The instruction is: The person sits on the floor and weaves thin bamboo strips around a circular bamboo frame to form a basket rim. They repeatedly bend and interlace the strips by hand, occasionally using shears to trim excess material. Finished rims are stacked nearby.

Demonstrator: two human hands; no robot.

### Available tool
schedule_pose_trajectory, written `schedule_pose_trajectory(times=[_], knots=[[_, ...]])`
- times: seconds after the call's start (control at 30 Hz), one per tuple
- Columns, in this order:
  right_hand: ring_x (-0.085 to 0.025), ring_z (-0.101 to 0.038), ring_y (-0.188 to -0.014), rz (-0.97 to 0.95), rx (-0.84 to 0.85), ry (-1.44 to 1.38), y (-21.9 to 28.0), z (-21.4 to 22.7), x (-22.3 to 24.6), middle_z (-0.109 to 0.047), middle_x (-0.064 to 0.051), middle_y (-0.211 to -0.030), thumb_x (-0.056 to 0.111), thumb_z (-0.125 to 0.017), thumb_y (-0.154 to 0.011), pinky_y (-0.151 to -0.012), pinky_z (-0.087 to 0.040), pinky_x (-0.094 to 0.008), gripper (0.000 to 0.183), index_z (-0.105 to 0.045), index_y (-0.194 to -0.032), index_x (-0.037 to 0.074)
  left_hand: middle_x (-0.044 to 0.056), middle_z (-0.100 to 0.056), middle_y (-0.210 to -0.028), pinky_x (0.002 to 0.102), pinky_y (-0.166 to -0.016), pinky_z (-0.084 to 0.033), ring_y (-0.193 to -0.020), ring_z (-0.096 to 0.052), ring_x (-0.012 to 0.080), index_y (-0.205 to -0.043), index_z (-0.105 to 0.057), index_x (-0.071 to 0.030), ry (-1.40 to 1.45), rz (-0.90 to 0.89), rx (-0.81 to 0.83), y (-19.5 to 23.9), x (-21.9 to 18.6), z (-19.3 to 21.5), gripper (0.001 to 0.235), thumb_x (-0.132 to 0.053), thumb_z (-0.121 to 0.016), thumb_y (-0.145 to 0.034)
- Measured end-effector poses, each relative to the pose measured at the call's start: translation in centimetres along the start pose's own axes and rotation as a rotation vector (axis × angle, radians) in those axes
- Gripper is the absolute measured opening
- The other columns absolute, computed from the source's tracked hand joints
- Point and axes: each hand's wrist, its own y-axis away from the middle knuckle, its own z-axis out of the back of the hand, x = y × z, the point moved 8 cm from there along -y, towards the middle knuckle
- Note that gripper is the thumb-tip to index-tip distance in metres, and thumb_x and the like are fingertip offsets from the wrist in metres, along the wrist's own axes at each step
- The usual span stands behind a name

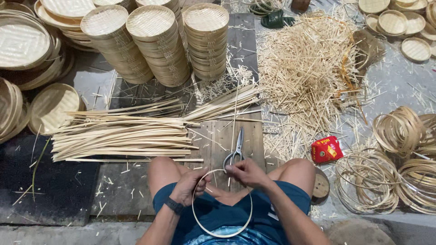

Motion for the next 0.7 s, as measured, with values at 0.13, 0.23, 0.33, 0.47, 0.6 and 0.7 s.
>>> schedule_pose_trajectory(times=[0.13,0.23,0.33,0.47,0.6,0.7], knots=[[-0.003,-0.034,-0.044,-0.006,0.035,-0.260,-0.4,-0.1,-2.9,-0.045,0.007,-0.052,0.035,-0.067,-0.103,-0.042,-0.022,-0.024,0.045,-0.075,-0.073,0.002,-0.006,-0.043,-0.047,0.021,-0.032,-0.020,-0.035,-0.032,0.0045,-0.074,-0.061,-0.007,-0.038,-0.036,0.027,-0.5,0.0,0.0,0.036,-0.034,-0.069,-0.096],[-0.005,-0.035,-0.046,-0.030,0.063,-0.267,-0.6,-0.3,-3.8,-0.048,0.005,-0.053,0.033,-0.069,-0.102,-0.043,-0.023,-0.025,0.043,-0.075,-0.075,0.001,-0.004,-0.045,-0.048,0.021,-0.034,-0.021,-0.037,-0.034,0.0056,-0.075,-0.062,-0.001,-0.102,-0.059,0.003,-0.3,-0.3,0.5,0.041,-0.032,-0.072,-0.099],[-0.003,-0.043,-0.059,0.187,0.126,-0.158,-0.2,0.0,-1.2,-0.052,0.007,-0.064,0.032,-0.069,-0.103,-0.050,-0.035,-0.025,0.034,-0.072,-0.084,0.003,-0.003,-0.047,-0.049,0.022,-0.036,-0.027,-0.037,-0.037,0.0068,-0.076,-0.064,-0.002,-0.043,-0.053,-0.084,-0.1,-0.7,2.0,0.043,-0.039,-0.068,-0.097],[-0.005,-0.053,-0.064,0.245,0.211,0.065,0.6,0.7,1.9,-0.065,0.004,-0.072,0.028,-0.071,-0.098,-0.057,-0.047,-0.026,0.025,-0.075,-0.094,0.004,0.004,-0.063,-0.070,0.022,-0.049,-0.044,-0.057,-0.057,0.0106,-0.095,-0.074,0.003,-0.078,-0.188,-0.170,-0.2,-1.1,4.8,0.042,-0.038,-0.065,-0.098],[-0.009,-0.061,-0.058,-0.166,0.176,0.376,-1.3,6.0,3.6,-0.070,-0.001,-0.071,0.030,-0.073,-0.094,-0.054,-0.051,-0.026,0.019,-0.078,-0.096,0.012,0.006,-0.076,-0.094,0.022,-0.060,-0.054,-0.076,-0.068,0.0114,-0.113,-0.077,-0.001,-0.158,-0.291,-0.296,-1.0,-1.3,10.1,0.039,-0.034,-0.064,-0.096],[-0.013,-0.074,-0.089,0.251,-0.320,-0.161,-3.1,15.3,10.7,-0.076,-0.006,-0.101,0.025,-0.064,-0.098,-0.078,-0.057,-0.029,0.026,-0.070,-0.114,0.006,0.008,-0.076,-0.093,0.023,-0.058,-0.051,-0.076,-0.069,0.0137,-0.114,-0.078,-0.001,-0.241,-0.322,-0.343,-2.2,-2.3,15.3,0.036,-0.031,-0.067,-0.097]])
